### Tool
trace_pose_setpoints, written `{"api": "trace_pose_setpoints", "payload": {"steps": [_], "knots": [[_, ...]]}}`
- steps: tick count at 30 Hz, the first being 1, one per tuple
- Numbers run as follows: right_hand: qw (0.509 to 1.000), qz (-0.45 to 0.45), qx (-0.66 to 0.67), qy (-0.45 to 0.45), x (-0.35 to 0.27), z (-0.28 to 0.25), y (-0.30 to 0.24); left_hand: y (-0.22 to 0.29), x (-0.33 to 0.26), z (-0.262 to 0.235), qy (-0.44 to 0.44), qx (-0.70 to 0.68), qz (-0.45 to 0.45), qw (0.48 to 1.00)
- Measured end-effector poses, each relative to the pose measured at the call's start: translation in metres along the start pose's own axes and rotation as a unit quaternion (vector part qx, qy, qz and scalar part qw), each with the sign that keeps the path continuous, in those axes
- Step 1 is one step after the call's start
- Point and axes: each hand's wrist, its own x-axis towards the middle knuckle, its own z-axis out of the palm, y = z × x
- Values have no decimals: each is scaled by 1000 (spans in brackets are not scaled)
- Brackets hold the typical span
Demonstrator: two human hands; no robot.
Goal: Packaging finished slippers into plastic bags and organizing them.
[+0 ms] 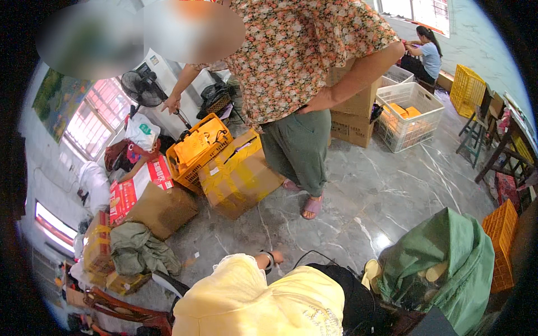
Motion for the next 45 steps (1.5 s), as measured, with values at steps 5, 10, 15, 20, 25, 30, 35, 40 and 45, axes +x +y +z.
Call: {"api": "trace_pose_setpoints", "payload": {"steps": [5, 10, 15, 20, 25, 30, 35, 40, 45], "knots": [[998, 15, 34, 41, 2, 8, 0, -44, 36, 19, -53, -100, -62, 992], [998, 45, 30, 41, -10, 0, 7, 52, 20, -47, 35, 106, 112, 987], [998, 35, 49, 19, -2, -8, -1, 101, -5, -67, 114, 57, 195, 972], [998, 47, 38, -13, 0, -11, -8, 112, 3, -62, 102, 126, 220, 962], [996, 72, 33, -26, 3, -16, -18, 65, 17, -49, 42, 133, 205, 969], [996, 76, 28, -24, 3, -22, -15, 37, 48, -52, 22, 167, 176, 970], [995, 84, 34, -43, 0, -19, -6, 11, 70, -36, -22, 194, 242, 950], [994, 93, 17, -62, -1, -17, -8, 75, 52, -62, -2, 59, 157, 986], [994, 99, 23, -41, 0, -20, -10, 105, 62, -65, 20, 177, 287, 941]]}}
